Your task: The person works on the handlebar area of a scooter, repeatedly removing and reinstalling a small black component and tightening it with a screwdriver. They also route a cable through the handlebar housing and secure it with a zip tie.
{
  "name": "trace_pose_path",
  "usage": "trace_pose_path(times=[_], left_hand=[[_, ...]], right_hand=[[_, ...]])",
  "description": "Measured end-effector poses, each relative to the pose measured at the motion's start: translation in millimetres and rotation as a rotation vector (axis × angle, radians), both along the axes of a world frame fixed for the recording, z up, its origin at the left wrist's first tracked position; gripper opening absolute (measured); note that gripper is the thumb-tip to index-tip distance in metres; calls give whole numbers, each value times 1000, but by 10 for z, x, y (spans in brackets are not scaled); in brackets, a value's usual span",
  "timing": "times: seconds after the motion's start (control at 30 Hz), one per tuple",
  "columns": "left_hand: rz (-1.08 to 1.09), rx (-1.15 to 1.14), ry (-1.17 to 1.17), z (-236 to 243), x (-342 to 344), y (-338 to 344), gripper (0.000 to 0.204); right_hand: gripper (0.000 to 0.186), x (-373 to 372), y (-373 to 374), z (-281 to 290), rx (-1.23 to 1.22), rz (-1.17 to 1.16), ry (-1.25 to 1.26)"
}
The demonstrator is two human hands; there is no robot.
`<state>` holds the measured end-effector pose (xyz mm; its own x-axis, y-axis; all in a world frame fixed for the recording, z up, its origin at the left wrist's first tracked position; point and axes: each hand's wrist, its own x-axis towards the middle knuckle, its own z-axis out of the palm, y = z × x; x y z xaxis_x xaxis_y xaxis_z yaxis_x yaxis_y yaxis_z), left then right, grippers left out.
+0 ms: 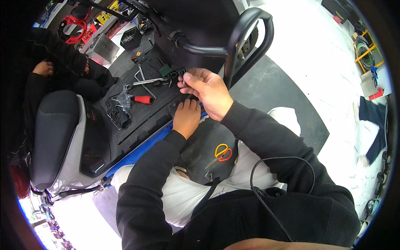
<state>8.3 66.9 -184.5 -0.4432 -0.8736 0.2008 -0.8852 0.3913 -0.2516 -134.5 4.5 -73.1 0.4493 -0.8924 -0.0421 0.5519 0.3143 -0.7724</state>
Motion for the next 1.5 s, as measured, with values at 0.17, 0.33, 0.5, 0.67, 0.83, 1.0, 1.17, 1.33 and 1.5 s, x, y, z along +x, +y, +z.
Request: trace_pose_path(times=[0.17,0.33,0.5,0.67,0.83,1.0,1.17,1.33,1.5], left_hand=[[121,160,231,209,-30,-62,16],[417,205,974,761,129,-280,24],[198,76,1782,1411,266,-480,24],[287,-54,1598,2067,-77,-336,49],[288,-19,1229,2529,-242,-354,53],[245,54,1346,2216,27,-523,57],[187,50,1314,2189,86,-539,54],[63,218,1599,2218,11,-567,55],[-57,271,1703,2054,113,-515,52]], right_hand=[[25,196,-120,198,-57,-242,-146],[21,352,-175,400,-138,-434,-171],[19,438,-302,244,-399,-587,-46],[27,460,-233,34,-408,-460,674],[47,676,-493,-102,-420,-458,194],[45,887,-704,-528,-490,-480,154],[34,736,-502,-333,-425,-542,387],[22,417,-347,-32,-709,-447,928],[40,396,-259,72,-466,-545,187]])
